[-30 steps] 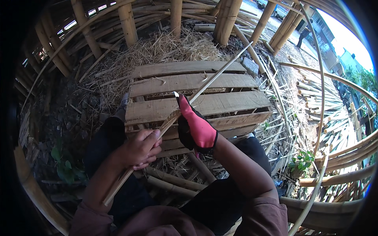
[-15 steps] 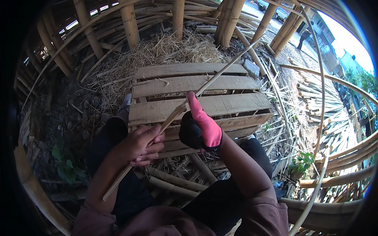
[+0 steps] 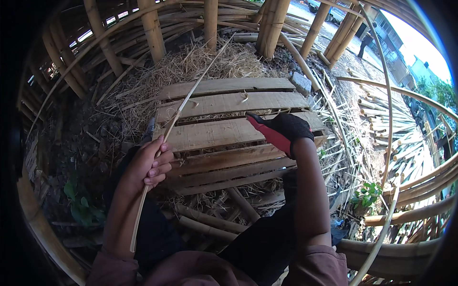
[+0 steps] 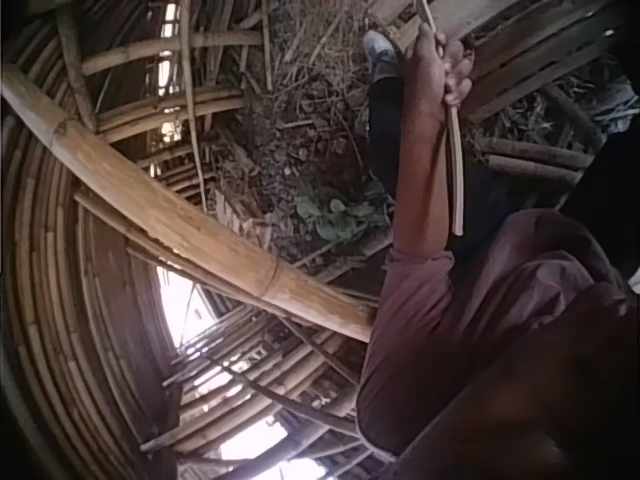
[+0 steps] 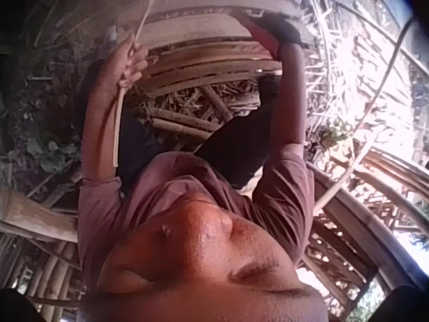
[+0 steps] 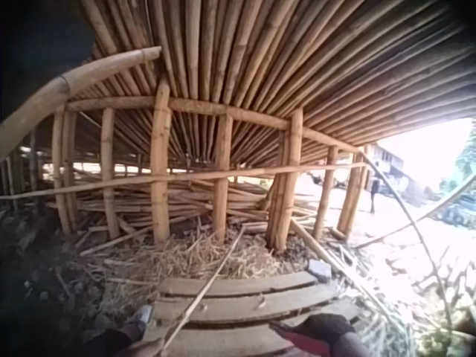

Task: Shaving a thin strip of wood or bamboo with a knife to thin it.

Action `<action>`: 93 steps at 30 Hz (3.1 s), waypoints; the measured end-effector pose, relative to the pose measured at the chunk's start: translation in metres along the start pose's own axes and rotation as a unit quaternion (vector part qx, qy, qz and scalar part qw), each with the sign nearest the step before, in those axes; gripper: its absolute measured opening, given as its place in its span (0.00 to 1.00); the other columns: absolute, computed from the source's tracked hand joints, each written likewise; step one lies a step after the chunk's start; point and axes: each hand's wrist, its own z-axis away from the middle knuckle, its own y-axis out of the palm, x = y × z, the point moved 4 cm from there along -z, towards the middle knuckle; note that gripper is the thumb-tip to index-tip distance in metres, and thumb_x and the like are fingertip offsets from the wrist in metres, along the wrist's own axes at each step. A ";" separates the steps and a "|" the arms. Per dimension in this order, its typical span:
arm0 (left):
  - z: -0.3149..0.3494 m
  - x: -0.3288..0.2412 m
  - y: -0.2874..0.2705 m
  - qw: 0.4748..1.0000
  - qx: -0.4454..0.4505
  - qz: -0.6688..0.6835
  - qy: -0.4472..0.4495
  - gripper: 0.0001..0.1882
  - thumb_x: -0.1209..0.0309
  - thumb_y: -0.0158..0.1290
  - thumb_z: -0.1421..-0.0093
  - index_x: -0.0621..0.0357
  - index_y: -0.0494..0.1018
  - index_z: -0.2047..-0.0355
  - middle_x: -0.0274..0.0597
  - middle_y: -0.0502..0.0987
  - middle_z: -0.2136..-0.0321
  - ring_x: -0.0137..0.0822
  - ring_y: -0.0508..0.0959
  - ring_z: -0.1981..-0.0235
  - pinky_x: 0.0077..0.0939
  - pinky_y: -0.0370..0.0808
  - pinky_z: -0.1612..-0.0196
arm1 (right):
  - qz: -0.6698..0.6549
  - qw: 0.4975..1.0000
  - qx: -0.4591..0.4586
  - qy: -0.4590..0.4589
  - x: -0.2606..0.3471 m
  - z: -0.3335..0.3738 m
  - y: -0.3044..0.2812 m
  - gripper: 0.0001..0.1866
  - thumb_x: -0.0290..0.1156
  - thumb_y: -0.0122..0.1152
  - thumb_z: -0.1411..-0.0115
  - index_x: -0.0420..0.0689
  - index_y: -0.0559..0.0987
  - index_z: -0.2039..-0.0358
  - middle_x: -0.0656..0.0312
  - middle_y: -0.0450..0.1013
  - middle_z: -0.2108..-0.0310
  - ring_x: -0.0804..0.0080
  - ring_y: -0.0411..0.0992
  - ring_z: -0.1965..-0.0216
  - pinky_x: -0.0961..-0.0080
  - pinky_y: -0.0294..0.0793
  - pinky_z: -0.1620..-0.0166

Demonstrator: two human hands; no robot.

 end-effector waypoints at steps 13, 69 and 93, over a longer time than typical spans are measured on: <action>-0.012 0.005 -0.001 0.999 -0.035 0.013 -0.008 0.15 0.56 0.38 0.28 0.48 0.62 0.69 0.24 0.55 0.87 0.16 0.54 0.93 0.11 0.51 0.96 | -0.005 0.990 -0.091 -0.110 -0.053 -0.027 0.025 0.33 0.66 0.50 0.43 0.48 0.82 0.59 0.50 0.78 0.58 0.51 0.76 0.54 0.58 0.74 0.50; 0.024 -0.025 -0.008 0.990 -0.013 0.134 0.030 0.15 0.57 0.39 0.28 0.50 0.62 0.70 0.24 0.57 0.87 0.16 0.56 0.93 0.09 0.53 0.97 | -0.282 0.940 -0.051 -0.183 0.032 -0.007 0.062 0.15 0.43 0.59 0.39 0.51 0.84 0.58 0.60 0.78 0.74 0.66 0.76 0.75 0.69 0.74 0.69; 0.056 -0.039 -0.032 0.985 0.005 0.165 0.054 0.16 0.57 0.35 0.27 0.50 0.62 0.70 0.24 0.56 0.88 0.16 0.54 0.94 0.10 0.53 0.97 | -0.049 0.948 -0.097 -0.299 0.065 0.008 0.066 0.14 0.43 0.53 0.36 0.52 0.83 0.59 0.59 0.79 0.63 0.59 0.78 0.62 0.68 0.77 0.59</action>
